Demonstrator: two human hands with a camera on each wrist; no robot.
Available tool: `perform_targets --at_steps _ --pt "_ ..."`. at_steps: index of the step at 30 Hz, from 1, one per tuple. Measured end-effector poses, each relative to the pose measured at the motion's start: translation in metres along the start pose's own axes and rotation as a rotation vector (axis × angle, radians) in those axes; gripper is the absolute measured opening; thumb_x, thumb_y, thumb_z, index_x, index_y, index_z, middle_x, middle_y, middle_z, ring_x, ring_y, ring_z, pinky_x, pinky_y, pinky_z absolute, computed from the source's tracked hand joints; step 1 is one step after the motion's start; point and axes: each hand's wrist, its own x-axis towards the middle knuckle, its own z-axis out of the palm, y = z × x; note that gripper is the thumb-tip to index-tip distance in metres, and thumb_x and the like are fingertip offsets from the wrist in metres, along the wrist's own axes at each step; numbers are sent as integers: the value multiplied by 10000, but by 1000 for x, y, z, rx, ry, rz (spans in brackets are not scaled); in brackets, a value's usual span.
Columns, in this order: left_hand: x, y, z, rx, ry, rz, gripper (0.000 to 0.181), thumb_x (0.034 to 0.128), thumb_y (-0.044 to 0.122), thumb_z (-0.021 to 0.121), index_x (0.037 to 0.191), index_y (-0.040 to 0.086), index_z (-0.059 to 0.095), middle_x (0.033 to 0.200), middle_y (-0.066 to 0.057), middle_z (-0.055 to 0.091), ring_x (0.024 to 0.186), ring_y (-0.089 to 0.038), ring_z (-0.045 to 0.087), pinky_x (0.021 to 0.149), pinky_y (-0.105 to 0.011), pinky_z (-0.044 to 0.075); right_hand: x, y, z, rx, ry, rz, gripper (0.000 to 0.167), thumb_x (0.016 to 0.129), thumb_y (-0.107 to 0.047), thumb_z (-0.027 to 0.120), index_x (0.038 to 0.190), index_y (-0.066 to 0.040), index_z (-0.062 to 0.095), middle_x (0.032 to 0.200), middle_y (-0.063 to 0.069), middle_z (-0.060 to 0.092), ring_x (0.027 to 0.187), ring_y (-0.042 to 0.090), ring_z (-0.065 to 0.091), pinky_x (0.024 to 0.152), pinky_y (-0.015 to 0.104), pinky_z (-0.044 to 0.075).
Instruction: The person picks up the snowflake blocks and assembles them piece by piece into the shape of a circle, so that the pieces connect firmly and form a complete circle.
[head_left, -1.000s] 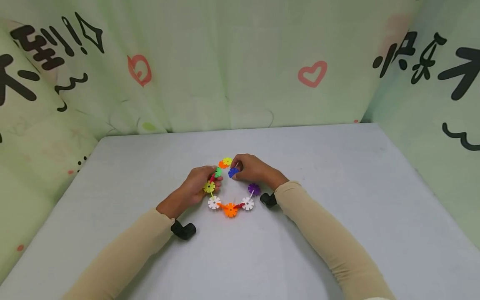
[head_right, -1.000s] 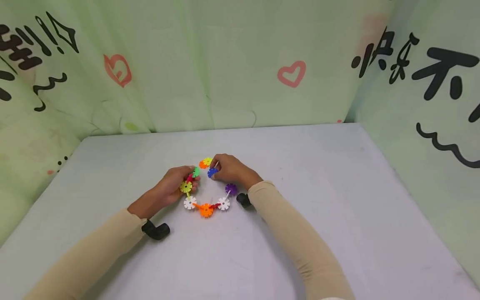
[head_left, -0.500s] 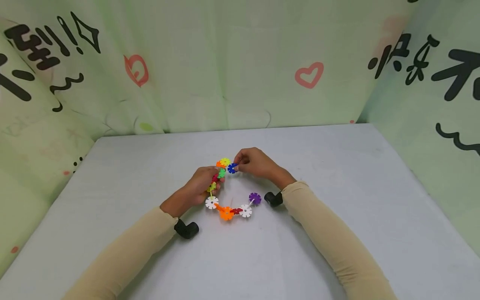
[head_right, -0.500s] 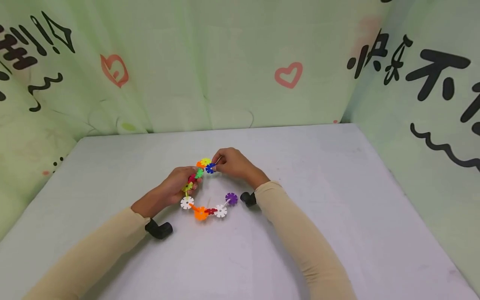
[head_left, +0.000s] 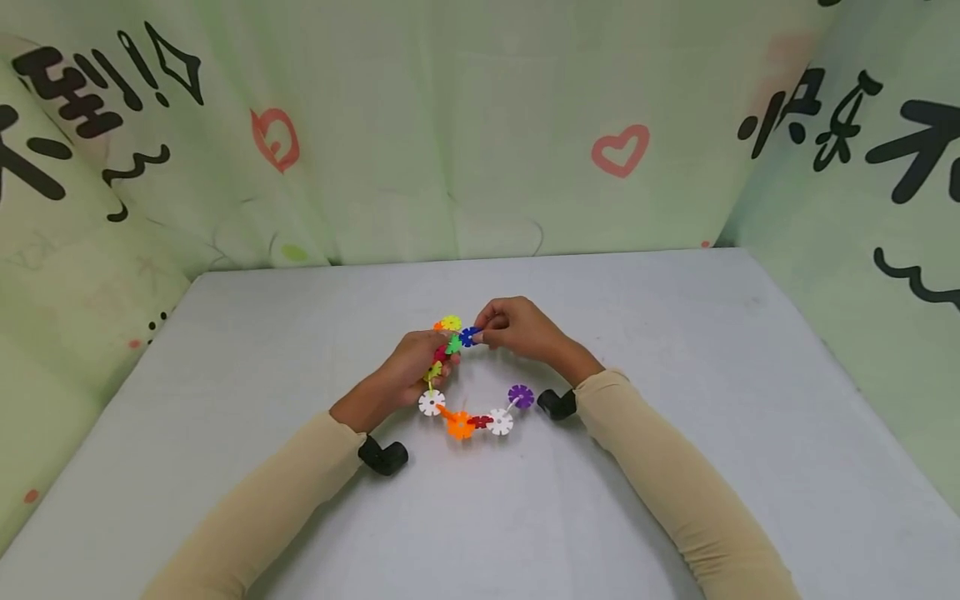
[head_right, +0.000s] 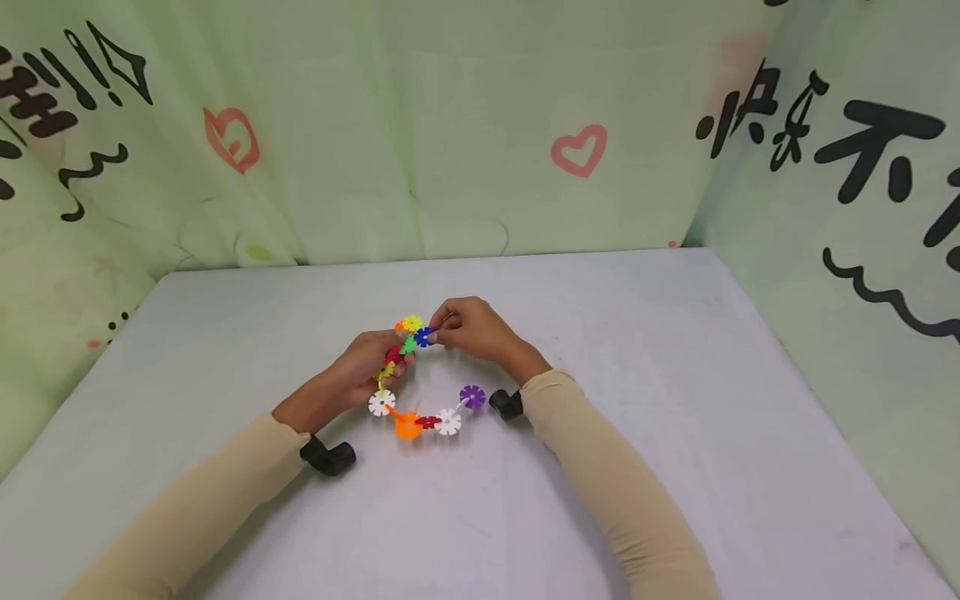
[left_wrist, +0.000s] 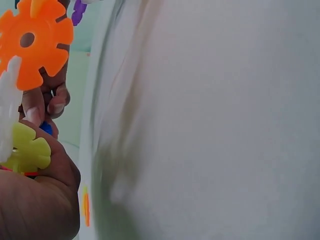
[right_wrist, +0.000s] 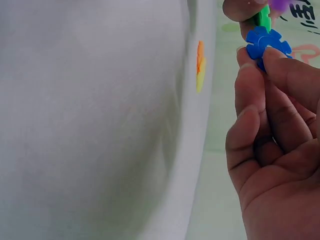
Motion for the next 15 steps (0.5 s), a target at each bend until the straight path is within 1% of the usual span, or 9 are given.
perform_targets --at_steps 4,10,15 --pt "1 1 2 0 2 -5 290 1062 203 388 1269 3 426 769 -56 553 545 -110 423 456 -165 379 -1 -3 -1 -4 -3 -13 66 908 -60 681 953 -17 660 903 123 712 773 279 658 655 307 477" --pt "4 0 0 4 9 -36 289 1062 201 400 1250 -12 444 770 -58 555 538 -106 420 445 -143 373 -1 -3 3 -37 -28 -7 55 900 -53 692 920 -6 671 851 81 710 741 231 647 600 280 436" --pt "3 -1 2 48 19 -19 301 1064 196 399 1227 -44 478 762 -70 559 560 -118 430 460 -148 382 -2 -7 5 -65 -30 -26 47 894 -37 694 904 3 672 820 60 707 720 221 654 587 268 443"
